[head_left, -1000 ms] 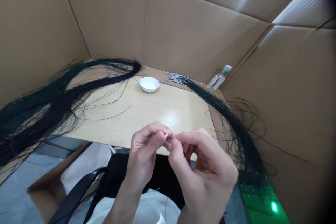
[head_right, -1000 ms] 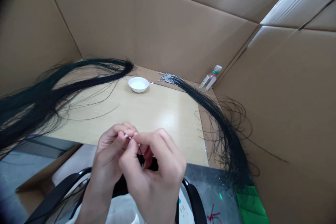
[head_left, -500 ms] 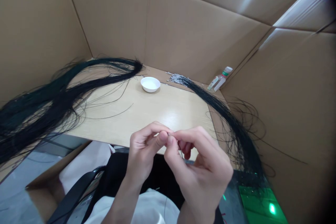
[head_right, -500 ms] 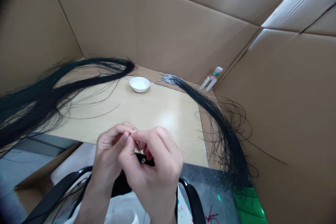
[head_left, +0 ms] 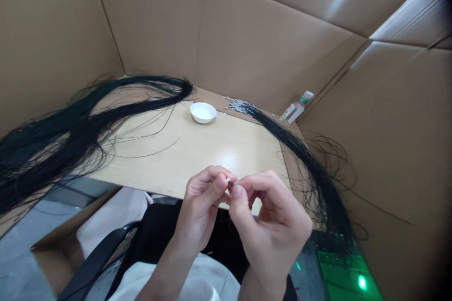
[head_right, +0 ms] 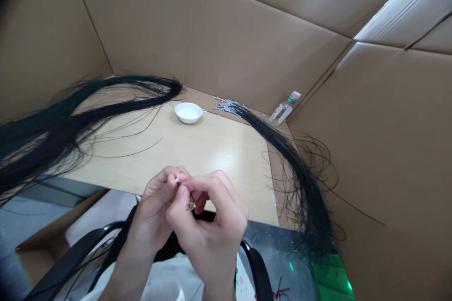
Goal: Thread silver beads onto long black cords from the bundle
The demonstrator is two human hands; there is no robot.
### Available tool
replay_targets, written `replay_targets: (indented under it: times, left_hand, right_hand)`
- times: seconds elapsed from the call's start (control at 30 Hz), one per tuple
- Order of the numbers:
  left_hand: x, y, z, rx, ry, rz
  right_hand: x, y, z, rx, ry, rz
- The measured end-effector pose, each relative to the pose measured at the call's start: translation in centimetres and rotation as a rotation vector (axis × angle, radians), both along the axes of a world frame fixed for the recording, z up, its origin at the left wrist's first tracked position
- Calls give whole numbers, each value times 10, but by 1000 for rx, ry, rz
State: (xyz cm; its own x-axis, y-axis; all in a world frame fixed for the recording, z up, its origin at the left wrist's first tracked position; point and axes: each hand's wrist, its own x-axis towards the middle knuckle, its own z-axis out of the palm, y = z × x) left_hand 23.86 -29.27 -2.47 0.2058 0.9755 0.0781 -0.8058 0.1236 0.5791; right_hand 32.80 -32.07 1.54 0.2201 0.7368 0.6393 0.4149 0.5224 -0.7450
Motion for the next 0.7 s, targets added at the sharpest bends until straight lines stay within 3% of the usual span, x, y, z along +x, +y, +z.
replay_targets:
  times: [0.3,0.5,0.7]
  left_hand:
    - [0,1,1,1,1,-9]
    - [-2,3,-1,72,126,93]
    - [-2,2,-3,72,157,173]
  right_hand:
    - [2,1,-2,9,-9,17]
    - [4,3,-2,-17,-44,-37]
    - [8,4,-5,-36,-3,25]
